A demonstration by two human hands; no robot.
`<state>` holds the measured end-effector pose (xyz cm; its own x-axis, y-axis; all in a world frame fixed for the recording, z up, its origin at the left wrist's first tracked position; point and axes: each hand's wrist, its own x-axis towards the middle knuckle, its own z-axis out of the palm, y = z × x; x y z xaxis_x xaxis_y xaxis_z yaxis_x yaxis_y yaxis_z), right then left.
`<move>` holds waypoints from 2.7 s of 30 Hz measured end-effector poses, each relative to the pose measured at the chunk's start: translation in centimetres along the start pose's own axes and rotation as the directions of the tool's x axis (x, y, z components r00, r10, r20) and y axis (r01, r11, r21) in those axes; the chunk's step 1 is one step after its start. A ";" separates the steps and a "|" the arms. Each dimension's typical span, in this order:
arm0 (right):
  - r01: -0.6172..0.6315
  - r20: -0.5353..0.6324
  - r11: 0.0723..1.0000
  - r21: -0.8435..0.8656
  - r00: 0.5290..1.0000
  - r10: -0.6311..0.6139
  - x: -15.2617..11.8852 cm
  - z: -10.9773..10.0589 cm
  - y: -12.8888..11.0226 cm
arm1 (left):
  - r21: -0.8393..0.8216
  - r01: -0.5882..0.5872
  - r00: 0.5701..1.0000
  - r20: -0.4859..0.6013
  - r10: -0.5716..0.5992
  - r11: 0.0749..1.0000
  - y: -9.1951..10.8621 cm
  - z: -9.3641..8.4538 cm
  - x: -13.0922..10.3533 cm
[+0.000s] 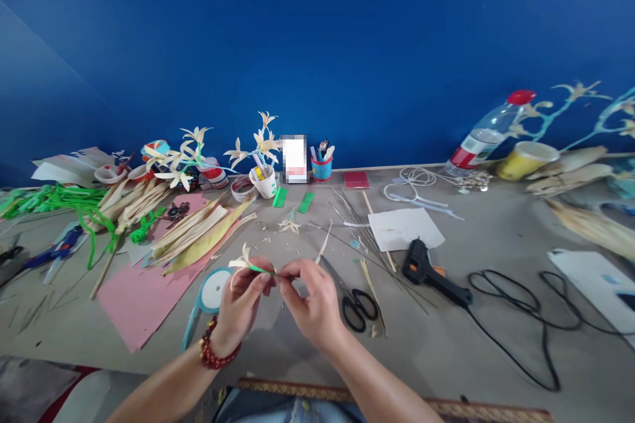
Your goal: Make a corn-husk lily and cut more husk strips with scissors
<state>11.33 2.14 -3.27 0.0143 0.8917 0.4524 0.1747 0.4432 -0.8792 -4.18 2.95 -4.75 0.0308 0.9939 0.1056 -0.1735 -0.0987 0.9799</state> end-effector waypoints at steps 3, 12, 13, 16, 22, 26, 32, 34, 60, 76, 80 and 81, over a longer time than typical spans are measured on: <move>0.286 0.015 0.941 -0.183 0.958 -0.288 0.0 -0.2 0.1 | -0.150 0.064 0.998 0.019 -0.062 0.987 -0.4 0.4 0.0; 0.465 0.093 0.856 -0.224 0.885 -0.457 0.3 -0.5 -0.3 | -0.197 0.029 0.999 -0.015 -0.033 0.980 0.7 1.1 -0.1; 0.447 0.089 0.870 -0.208 0.894 -0.438 0.3 -0.4 -0.3 | -0.177 0.021 1.000 -0.018 -0.024 0.984 0.6 1.0 -0.1; 0.354 0.038 0.924 -0.142 0.935 -0.352 0.2 -0.1 -0.2 | -0.104 -0.017 1.000 -0.015 0.016 0.994 0.3 0.7 -0.2; -0.027 0.007 0.972 0.231 1.000 0.026 0.1 0.4 -0.2 | 0.084 -0.082 0.997 0.006 0.082 0.993 1.0 0.5 -0.3; -0.333 0.173 0.790 0.515 0.943 0.285 0.4 0.3 -0.3 | 0.160 -0.152 0.988 0.054 0.145 0.975 1.6 0.4 -0.3; -0.527 0.328 0.663 0.532 0.850 0.412 0.9 -0.2 -0.2 | 0.275 -0.245 0.968 0.113 0.222 0.930 1.3 -0.4 -0.2; -0.521 0.334 0.682 0.513 0.853 0.400 0.9 -0.3 -0.1 | 0.299 -0.292 0.956 0.129 0.265 0.909 1.3 -0.6 -0.2; 0.171 0.095 0.985 -0.029 0.981 -0.168 0.4 -0.7 -0.9 | 0.105 -0.149 0.980 0.149 0.132 0.983 0.9 -0.2 0.5; 0.522 0.191 0.750 -0.407 0.851 -0.489 0.4 -1.2 -0.3 | -0.219 0.064 0.997 0.049 -0.055 0.973 0.6 0.9 0.0; 0.537 0.177 0.746 -0.395 0.841 -0.512 0.4 -1.2 0.0 | -0.180 0.020 0.999 0.039 -0.013 0.983 0.7 0.7 -0.2; 0.538 0.177 0.752 -0.380 0.841 -0.512 0.5 -1.1 0.0 | -0.166 0.008 0.999 0.037 -0.002 0.986 0.6 0.7 -0.2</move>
<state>12.43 2.46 -2.84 -0.2519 0.5391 0.8037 0.5137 0.7783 -0.3611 -3.64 2.62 -4.04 0.0675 0.9917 0.1095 -0.3344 -0.0809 0.9389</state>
